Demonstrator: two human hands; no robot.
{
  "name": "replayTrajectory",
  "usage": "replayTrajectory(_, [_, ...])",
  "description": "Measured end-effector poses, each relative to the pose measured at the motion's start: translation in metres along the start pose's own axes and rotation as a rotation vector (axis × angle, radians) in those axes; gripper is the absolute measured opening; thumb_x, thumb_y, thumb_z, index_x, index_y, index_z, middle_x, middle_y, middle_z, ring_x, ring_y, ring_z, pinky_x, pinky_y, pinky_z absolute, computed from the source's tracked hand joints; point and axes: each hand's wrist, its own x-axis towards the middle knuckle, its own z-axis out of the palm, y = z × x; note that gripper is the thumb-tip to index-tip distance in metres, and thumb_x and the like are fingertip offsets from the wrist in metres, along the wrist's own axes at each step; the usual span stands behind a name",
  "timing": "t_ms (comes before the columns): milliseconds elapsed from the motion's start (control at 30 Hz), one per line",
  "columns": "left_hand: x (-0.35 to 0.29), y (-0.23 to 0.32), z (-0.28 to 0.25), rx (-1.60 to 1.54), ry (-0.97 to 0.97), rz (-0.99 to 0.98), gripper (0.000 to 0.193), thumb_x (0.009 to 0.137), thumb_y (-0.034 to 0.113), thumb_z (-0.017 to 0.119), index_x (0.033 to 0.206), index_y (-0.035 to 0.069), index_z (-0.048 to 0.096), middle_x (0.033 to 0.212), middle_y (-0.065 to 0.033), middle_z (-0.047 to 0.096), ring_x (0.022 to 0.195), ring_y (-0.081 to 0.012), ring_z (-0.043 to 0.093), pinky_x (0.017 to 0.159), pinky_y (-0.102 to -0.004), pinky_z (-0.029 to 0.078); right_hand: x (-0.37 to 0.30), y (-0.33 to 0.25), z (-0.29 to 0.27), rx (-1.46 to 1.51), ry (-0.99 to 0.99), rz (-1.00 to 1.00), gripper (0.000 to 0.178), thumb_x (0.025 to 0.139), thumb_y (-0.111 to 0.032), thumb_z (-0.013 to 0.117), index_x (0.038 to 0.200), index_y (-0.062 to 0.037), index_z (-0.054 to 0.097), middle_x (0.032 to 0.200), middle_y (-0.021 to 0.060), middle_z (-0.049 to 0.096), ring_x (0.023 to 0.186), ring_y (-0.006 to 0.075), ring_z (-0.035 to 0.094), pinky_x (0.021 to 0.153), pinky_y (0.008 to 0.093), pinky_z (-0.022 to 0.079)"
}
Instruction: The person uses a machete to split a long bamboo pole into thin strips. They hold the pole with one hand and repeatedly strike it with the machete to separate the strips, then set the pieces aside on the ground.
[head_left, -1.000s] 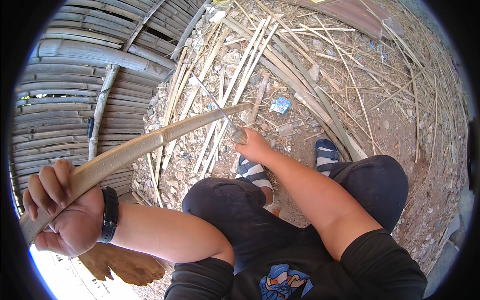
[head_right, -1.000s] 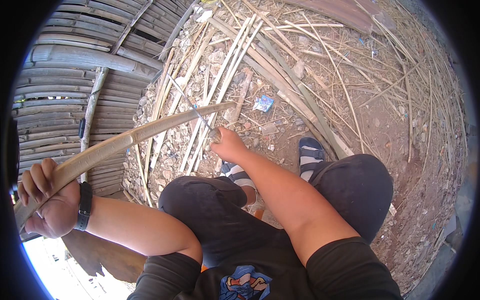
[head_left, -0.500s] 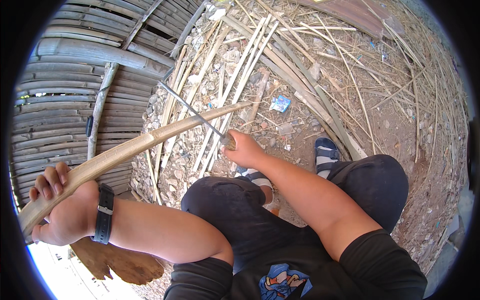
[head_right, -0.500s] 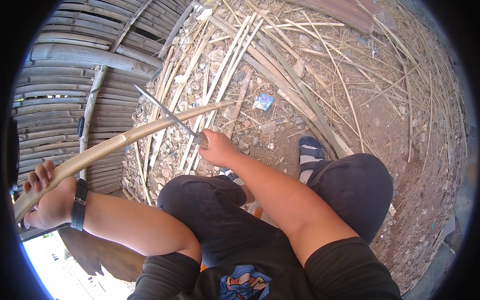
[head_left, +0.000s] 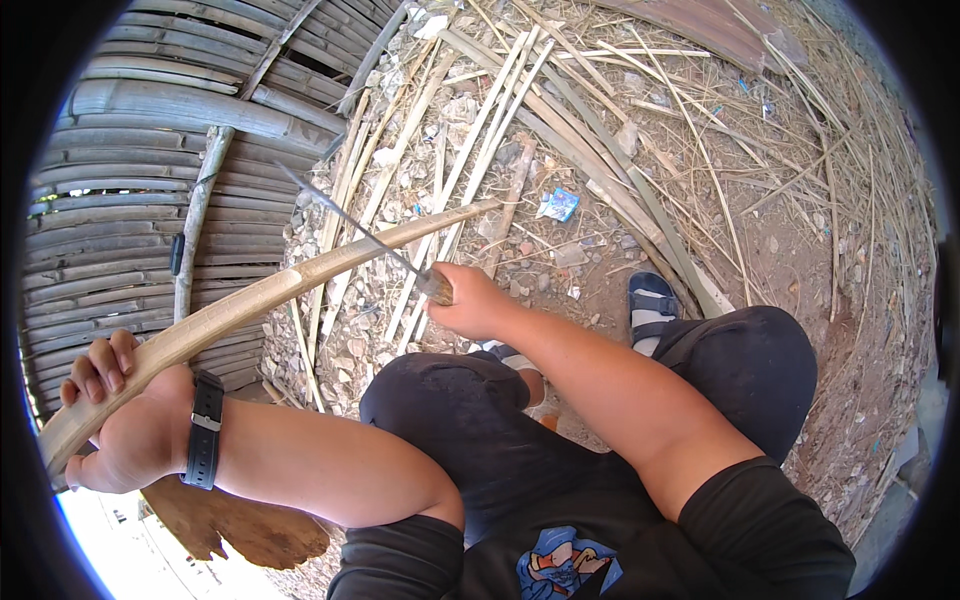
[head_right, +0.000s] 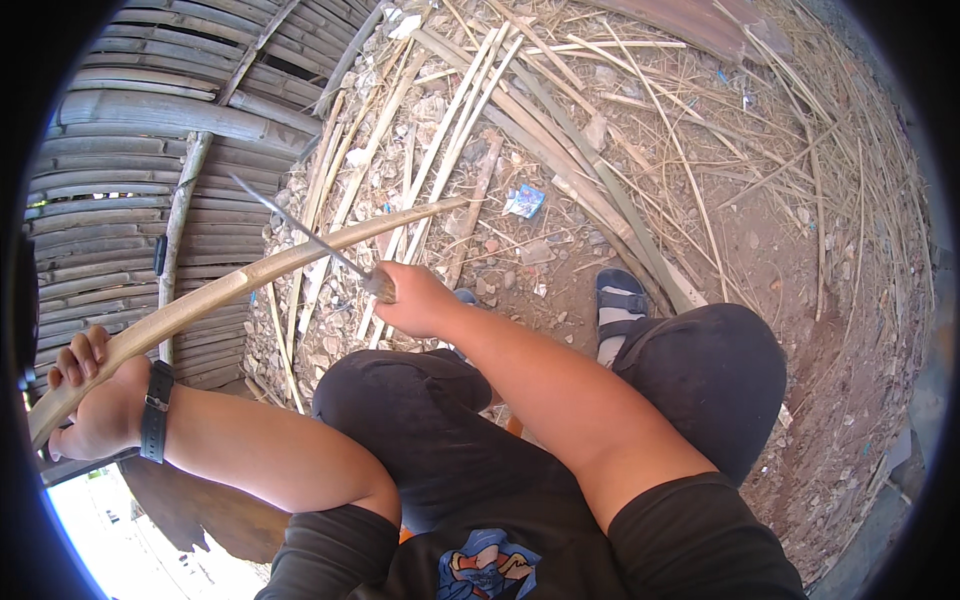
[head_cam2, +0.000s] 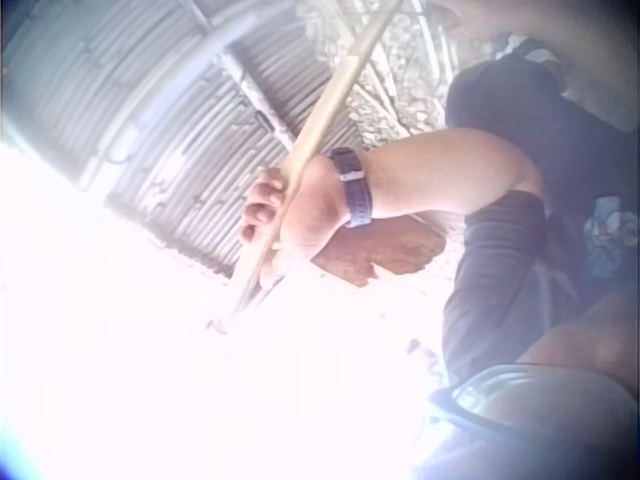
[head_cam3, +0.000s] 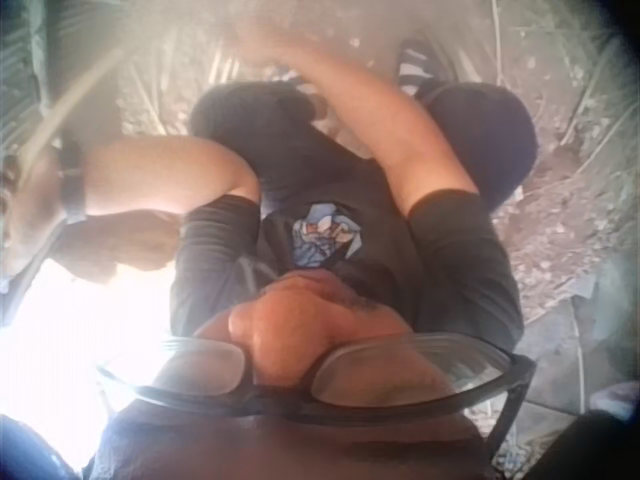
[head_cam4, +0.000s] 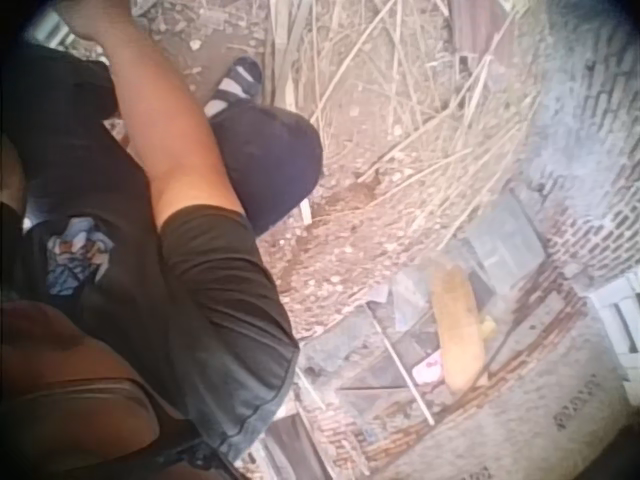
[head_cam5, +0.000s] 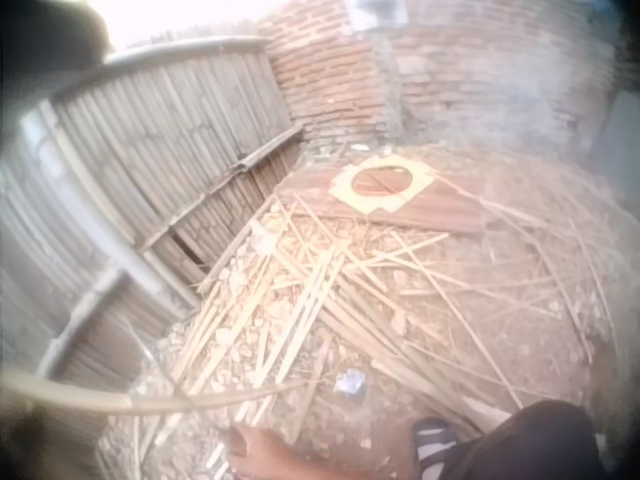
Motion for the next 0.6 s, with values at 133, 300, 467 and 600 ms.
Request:
replayTrajectory(133, [-0.002,-0.004,0.011,0.075,0.073,0.004,0.055,0.091,0.061,0.029,0.086,0.008,0.044,0.066,-0.0056,0.037,0.053,-0.0176,0.034,0.050,-0.0316,0.029,-0.021,0.094,-0.015,-0.033,0.157,0.520,0.043,0.075,-0.024,0.068,0.110,0.0005,0.060,0.095,0.0234,0.066,0.090,0.0370,0.065,0.079,0.0423,0.051])
replayTrajectory(300, [0.005,-0.006,0.000,0.005,0.001,0.008,0.055,0.091,0.060,0.030,0.085,0.008,0.043,0.066,-0.0051,0.038,0.053,-0.0173,0.034,0.050,-0.0316,0.029,-0.019,0.089,-0.010,0.085,0.137,0.442,0.047,0.077,-0.018,0.069,0.117,0.0035,0.057,0.079,0.0168,0.066,0.051,0.0212,0.062,0.052,0.0348,0.051])
replayTrajectory(467, [0.005,-0.003,0.000,-0.039,-0.060,-0.025,0.049,0.089,0.056,0.036,0.084,0.007,0.043,0.066,-0.0052,0.038,0.053,-0.0173,0.034,0.051,-0.0313,0.029,-0.003,0.018,0.004,-0.030,0.116,0.056,0.047,0.078,-0.027,0.071,0.112,0.0035,0.058,0.090,0.0229,0.068,0.081,0.0375,0.066,0.075,0.0425,0.051])
replayTrajectory(600, [0.003,-0.004,0.006,-0.015,-0.026,-0.019,0.048,0.088,0.055,0.038,0.084,0.007,0.043,0.066,-0.0051,0.038,0.053,-0.0172,0.034,0.051,-0.0312,0.028,-0.017,0.065,0.005,-0.183,0.208,0.079,0.054,0.079,-0.027,0.071,0.119,0.0058,0.056,0.086,0.0202,0.068,0.077,0.0349,0.066,0.075,0.0411,0.053])
